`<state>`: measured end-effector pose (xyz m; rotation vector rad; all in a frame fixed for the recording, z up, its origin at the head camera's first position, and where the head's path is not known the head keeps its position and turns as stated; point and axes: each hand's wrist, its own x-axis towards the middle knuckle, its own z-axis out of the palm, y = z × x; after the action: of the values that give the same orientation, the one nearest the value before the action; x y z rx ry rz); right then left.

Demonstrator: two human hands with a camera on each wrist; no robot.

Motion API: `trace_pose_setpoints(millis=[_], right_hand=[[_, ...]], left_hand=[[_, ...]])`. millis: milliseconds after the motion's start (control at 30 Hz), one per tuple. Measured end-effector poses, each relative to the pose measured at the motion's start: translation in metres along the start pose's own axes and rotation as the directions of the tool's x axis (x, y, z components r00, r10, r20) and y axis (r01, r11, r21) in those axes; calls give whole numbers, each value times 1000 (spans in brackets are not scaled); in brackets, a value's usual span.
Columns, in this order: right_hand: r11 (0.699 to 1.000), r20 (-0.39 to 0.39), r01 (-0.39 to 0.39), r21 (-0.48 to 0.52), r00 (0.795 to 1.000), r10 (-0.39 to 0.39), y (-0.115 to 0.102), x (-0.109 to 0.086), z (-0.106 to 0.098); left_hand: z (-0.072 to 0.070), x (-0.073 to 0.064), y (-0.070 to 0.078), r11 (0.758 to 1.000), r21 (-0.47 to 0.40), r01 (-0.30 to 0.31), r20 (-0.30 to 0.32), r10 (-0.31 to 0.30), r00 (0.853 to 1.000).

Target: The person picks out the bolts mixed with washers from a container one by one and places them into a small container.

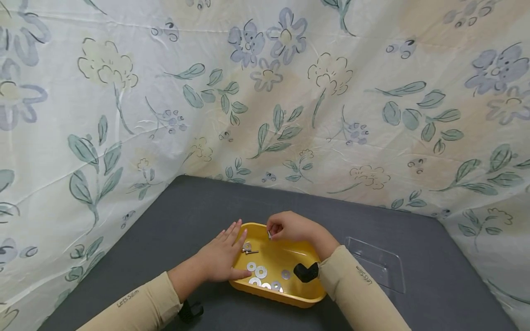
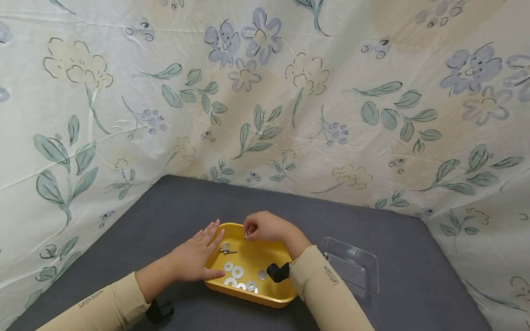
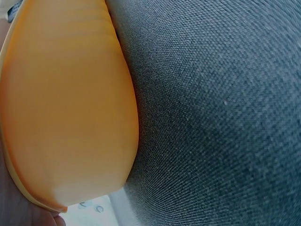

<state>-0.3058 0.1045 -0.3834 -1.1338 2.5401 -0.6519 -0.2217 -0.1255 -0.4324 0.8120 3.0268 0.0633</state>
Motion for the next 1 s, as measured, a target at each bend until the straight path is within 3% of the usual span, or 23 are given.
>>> trace_pose_setpoints(millis=[500, 1000], right_hand=[[994, -105, -70, 79, 991, 78, 24, -32, -31], [980, -203, -117, 160, 968, 148, 50, -79, -58]], left_hand=[[0, 3, 2, 1000, 1, 17, 13, -17, 1000], [2, 8, 2, 1000, -9, 28, 23, -28, 999]])
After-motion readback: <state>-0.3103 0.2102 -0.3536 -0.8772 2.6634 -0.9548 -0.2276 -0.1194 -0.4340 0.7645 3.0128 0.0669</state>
